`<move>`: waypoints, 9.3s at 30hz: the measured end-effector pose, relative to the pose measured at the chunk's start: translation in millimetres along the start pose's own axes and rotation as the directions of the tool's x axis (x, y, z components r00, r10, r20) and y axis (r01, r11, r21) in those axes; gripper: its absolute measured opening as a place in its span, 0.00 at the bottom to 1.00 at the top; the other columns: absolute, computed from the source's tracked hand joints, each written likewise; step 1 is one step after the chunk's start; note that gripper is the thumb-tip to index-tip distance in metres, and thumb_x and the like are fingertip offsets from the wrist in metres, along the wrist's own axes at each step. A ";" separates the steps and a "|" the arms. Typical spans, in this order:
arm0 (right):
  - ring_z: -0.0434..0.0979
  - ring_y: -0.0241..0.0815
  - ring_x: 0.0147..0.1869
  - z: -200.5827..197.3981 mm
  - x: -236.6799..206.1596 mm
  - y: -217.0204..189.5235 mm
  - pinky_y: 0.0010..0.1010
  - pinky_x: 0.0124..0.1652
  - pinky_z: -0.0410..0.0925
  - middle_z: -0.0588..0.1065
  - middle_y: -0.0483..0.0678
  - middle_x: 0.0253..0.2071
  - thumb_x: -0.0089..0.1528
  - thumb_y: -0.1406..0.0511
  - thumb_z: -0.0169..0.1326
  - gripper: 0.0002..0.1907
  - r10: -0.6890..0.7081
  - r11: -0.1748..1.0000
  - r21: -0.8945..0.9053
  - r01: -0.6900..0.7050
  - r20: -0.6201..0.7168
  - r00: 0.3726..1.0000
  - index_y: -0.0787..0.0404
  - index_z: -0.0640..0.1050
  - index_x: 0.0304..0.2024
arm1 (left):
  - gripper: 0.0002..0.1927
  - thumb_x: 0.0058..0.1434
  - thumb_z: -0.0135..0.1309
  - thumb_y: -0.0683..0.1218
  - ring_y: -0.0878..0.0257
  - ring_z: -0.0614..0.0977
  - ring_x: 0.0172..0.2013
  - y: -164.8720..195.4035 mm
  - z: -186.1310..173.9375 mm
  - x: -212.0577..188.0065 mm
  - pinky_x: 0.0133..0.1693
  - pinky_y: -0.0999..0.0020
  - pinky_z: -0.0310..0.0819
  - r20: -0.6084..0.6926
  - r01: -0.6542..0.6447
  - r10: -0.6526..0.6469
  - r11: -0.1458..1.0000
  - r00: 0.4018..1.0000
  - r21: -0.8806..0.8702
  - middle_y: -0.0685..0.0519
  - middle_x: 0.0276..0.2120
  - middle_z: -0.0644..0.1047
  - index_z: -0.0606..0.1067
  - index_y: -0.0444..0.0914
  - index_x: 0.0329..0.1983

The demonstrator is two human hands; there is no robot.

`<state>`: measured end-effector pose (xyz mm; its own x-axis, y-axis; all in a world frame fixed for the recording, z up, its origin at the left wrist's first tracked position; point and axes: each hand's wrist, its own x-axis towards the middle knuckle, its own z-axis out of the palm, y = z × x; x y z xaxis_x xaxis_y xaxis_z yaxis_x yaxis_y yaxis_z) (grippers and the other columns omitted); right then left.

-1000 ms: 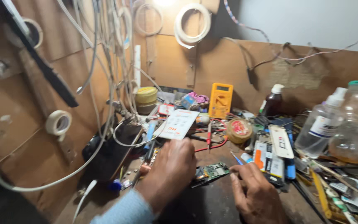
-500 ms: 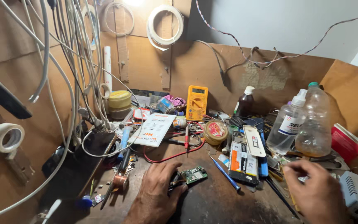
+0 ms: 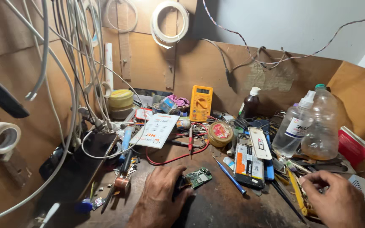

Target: The person connects a multimeter to a smartphone battery, then uses a soldering iron to work on a small circuit board. The person handles the battery, multimeter probes, and soldering iron while working on the board.

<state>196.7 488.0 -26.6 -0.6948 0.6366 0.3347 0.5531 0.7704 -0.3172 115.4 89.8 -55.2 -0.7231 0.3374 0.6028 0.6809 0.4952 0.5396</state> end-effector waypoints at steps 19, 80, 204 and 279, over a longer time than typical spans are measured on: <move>0.78 0.38 0.34 18.2 -94.7 -171.1 0.29 0.32 0.75 0.79 0.44 0.36 0.56 0.60 0.64 0.15 -0.553 0.702 0.554 0.447 0.030 0.832 0.54 0.83 0.45 | 0.15 0.61 0.57 0.52 0.57 0.87 0.25 23.0 -38.8 11.2 0.31 0.61 0.78 -0.090 0.395 -0.434 0.875 0.897 -0.278 0.45 0.24 0.84 0.84 0.38 0.41; 0.82 0.35 0.25 28.6 -118.9 -222.7 0.28 0.25 0.74 0.84 0.48 0.27 0.61 0.62 0.61 0.13 -0.327 0.603 0.794 0.071 0.165 0.930 0.58 0.84 0.47 | 0.11 0.61 0.56 0.49 0.52 0.86 0.27 11.5 -38.8 9.3 0.33 0.55 0.76 -0.098 0.471 -0.496 0.859 0.863 -0.203 0.43 0.24 0.83 0.84 0.38 0.37; 0.78 0.38 0.30 84.1 -51.6 -207.2 0.28 0.30 0.74 0.81 0.52 0.38 0.60 0.69 0.58 0.21 -0.317 0.312 0.937 -0.159 0.260 0.912 0.67 0.80 0.56 | 0.13 0.55 0.63 0.37 0.57 0.86 0.30 -27.3 -11.8 50.9 0.29 0.65 0.86 0.279 0.486 -0.530 0.302 0.801 -0.820 0.42 0.34 0.83 0.78 0.28 0.43; 0.76 0.38 0.29 83.4 -74.1 -216.5 0.31 0.30 0.70 0.79 0.49 0.26 0.60 0.65 0.60 0.13 -0.309 0.627 0.760 0.174 0.038 0.950 0.62 0.84 0.46 | 0.20 0.47 0.67 0.38 0.45 0.79 0.46 -6.3 -11.1 26.6 0.48 0.56 0.74 -0.133 0.173 -0.196 0.971 0.972 -0.163 0.40 0.44 0.74 0.79 0.34 0.45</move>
<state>90.1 271.0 -56.6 -0.8487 0.3653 0.3824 -0.1232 0.5666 -0.8147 93.2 86.8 -36.1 -0.8204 0.1249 0.5580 0.5550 0.4087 0.7245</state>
